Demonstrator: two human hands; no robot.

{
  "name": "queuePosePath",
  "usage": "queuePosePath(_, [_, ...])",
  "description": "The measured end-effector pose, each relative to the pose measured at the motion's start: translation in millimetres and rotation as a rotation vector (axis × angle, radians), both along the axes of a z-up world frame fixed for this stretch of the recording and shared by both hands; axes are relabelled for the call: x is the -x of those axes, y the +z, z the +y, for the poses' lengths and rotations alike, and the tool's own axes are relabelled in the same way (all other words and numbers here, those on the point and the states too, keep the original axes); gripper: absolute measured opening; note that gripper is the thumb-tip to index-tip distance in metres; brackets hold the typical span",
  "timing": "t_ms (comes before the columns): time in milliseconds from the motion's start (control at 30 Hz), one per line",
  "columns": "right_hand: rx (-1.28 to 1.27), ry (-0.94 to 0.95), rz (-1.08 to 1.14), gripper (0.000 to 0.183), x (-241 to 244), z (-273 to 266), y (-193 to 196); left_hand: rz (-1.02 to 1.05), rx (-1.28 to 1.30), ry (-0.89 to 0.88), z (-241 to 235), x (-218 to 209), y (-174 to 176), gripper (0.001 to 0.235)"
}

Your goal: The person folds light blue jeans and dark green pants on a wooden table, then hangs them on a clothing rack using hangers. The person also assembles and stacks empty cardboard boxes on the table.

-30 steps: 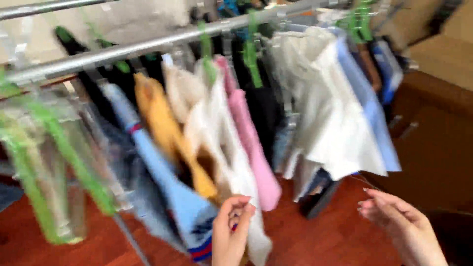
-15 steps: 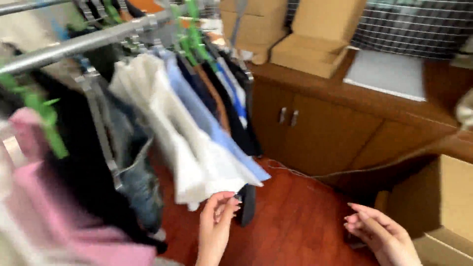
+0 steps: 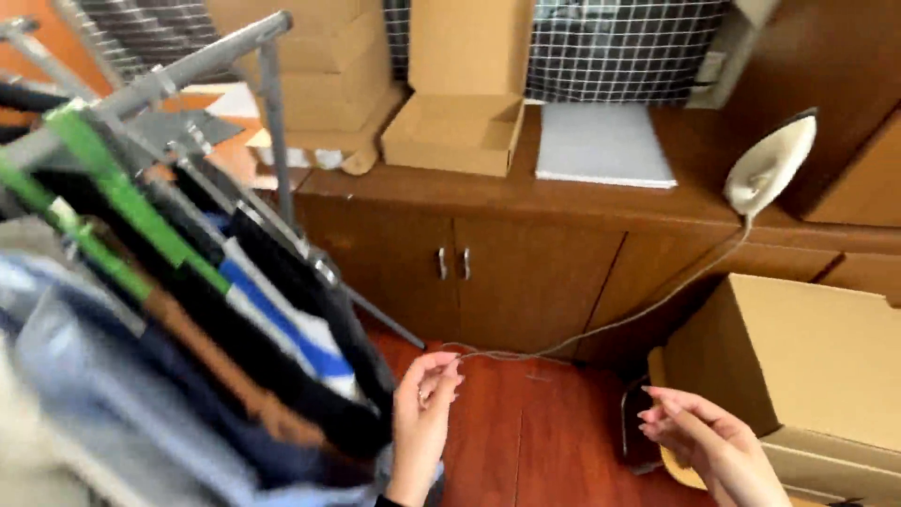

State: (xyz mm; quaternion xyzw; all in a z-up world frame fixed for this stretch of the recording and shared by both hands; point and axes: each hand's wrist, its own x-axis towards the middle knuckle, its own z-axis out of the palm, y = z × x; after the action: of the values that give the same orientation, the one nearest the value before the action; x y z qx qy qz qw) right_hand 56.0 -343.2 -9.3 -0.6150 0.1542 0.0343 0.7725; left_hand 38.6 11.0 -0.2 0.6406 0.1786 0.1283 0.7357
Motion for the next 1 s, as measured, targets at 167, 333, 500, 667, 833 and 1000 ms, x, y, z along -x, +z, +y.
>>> queuePosePath(167, [-0.018, -0.1, -0.035, 0.037, -47.6, 30.5, 7.8, -0.038, 0.023, -0.074, 34.0, -100.3, -4.8, 0.023])
queuePosePath(333, [-0.075, -0.223, -0.056, 0.035, -89.0, 30.0, -14.2, 0.032, 0.221, 0.064, 60.3, -177.9, 7.0, 0.026])
queuePosePath(500, [-0.05, -0.254, -0.073, 0.039, -141.5, 3.4, -34.4, 0.062, 0.238, 0.105, 76.0, -239.7, -7.1, 0.024])
queuePosePath(667, [-0.06, -0.173, -0.09, 0.038, -245.3, -19.6, -70.8, 0.066, 0.209, 0.155, 99.8, -291.9, -33.7, 0.023])
queuePosePath(833, [-0.06, -0.092, -0.089, 0.036, -359.4, 9.0, -44.3, -0.005, 0.237, 0.358, 140.2, -342.9, -52.6, 0.027])
queuePosePath(1000, [-0.028, 0.031, -0.091, 0.036, -450.0, 29.6, -28.8, -0.083, 0.268, 0.547, 172.9, -393.2, -83.9, 0.026])
